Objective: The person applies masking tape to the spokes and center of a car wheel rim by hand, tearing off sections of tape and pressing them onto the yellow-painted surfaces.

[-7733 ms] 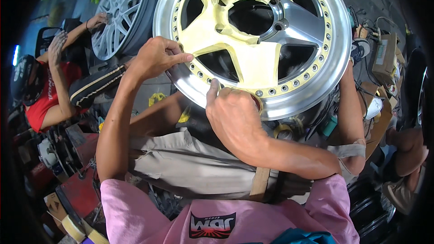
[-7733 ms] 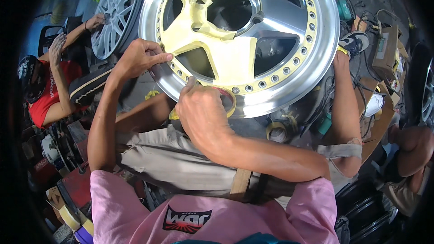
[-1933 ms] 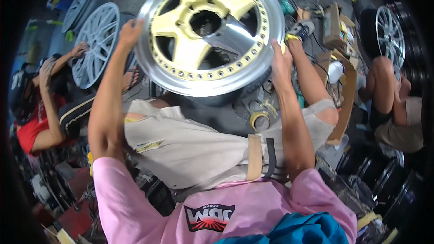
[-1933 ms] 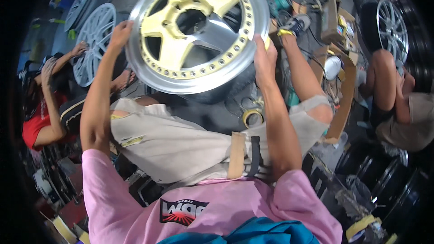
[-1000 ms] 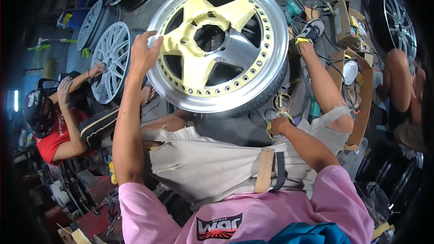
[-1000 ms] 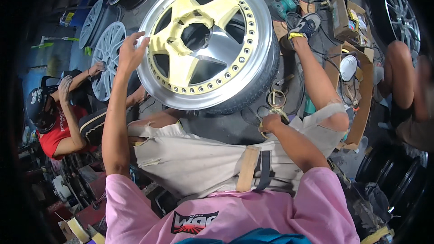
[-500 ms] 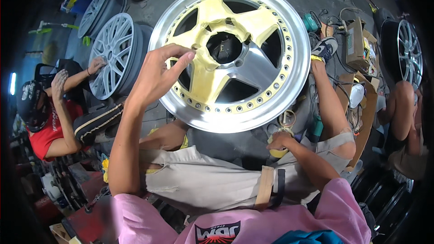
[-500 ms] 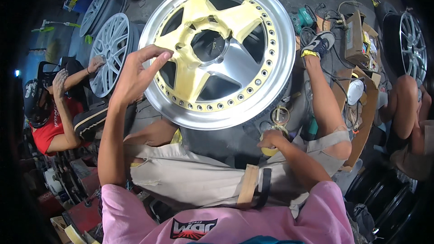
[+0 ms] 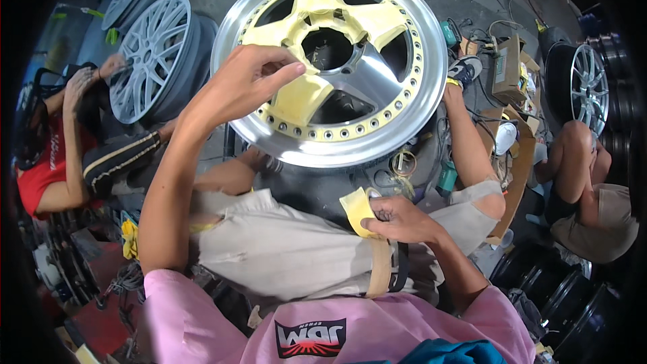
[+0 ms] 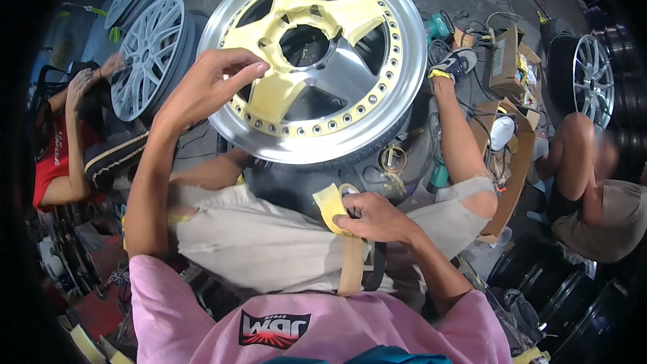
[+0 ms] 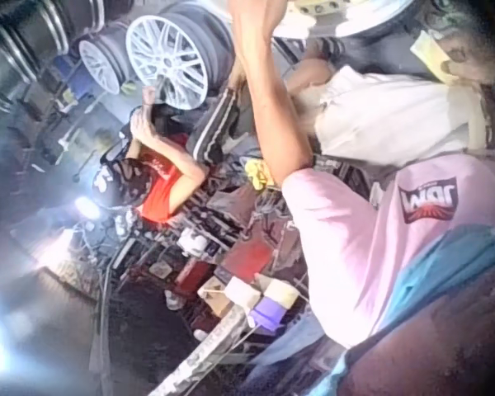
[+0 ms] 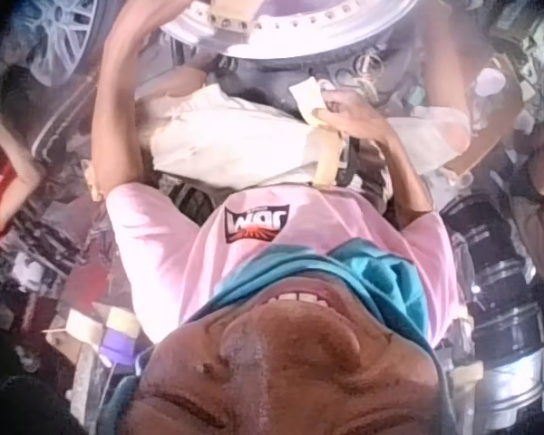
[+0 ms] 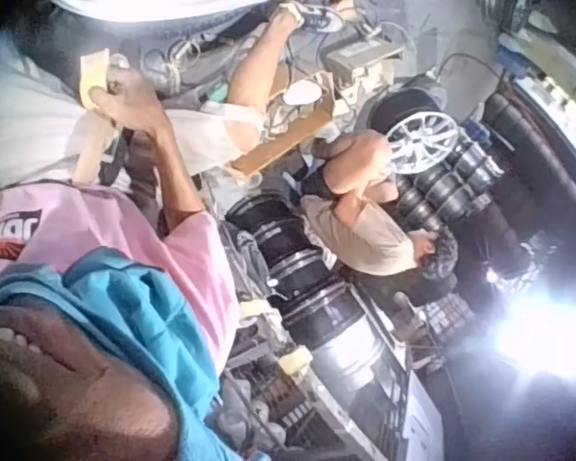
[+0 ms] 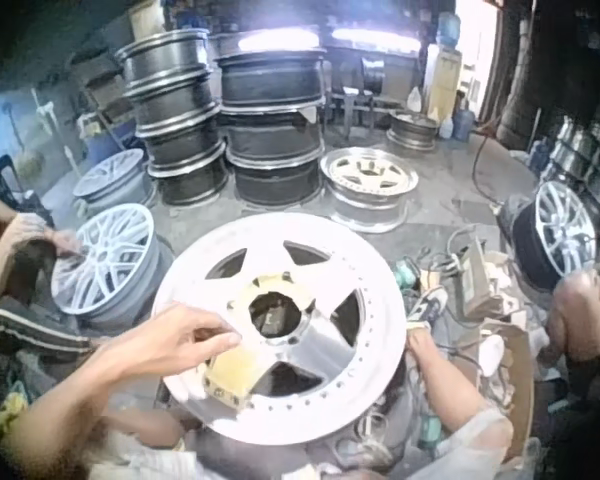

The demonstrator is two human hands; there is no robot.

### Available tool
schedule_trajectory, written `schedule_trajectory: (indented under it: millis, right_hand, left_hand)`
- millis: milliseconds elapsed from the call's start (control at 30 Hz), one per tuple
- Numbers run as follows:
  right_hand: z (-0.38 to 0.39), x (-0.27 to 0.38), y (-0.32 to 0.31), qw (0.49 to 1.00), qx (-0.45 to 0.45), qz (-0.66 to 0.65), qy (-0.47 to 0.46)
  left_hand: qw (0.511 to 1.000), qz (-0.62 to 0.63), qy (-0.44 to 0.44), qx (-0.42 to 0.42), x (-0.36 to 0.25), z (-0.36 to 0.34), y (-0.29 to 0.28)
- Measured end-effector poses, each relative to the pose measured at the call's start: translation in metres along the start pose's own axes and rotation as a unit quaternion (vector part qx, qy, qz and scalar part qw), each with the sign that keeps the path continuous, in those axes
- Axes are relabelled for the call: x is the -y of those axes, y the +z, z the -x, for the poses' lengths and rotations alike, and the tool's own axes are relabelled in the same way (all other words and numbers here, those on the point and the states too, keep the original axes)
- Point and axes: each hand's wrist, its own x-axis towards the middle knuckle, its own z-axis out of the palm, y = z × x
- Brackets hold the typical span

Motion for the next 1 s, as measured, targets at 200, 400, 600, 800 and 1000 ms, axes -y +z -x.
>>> schedule_trajectory:
  millis: [200, 400, 600, 800, 1000]
  right_hand:
    - [0.015, 0.037, 0.003, 0.995, -0.068, -0.013, -0.073]
    - [0.024, 0.052, 0.008, 0.986, -0.123, -0.080, -0.076]
    - [0.028, 0.065, 0.015, 0.982, -0.133, -0.089, -0.098]
    - [0.026, 0.062, 0.013, 0.984, -0.133, -0.058, -0.107]
    - [0.027, 0.062, 0.015, 0.991, -0.118, -0.034, -0.058]
  left_hand:
    - [0.998, -0.001, 0.045, 0.032, -0.028, 0.010, 0.025]
    - [0.995, -0.046, 0.019, 0.088, -0.040, 0.031, 0.035]
    - [0.995, 0.019, 0.023, 0.095, -0.019, 0.043, 0.042]
    - [0.948, 0.242, 0.012, 0.206, -0.034, 0.053, 0.076]
    - [0.934, 0.253, 0.004, 0.252, -0.017, 0.044, 0.096]
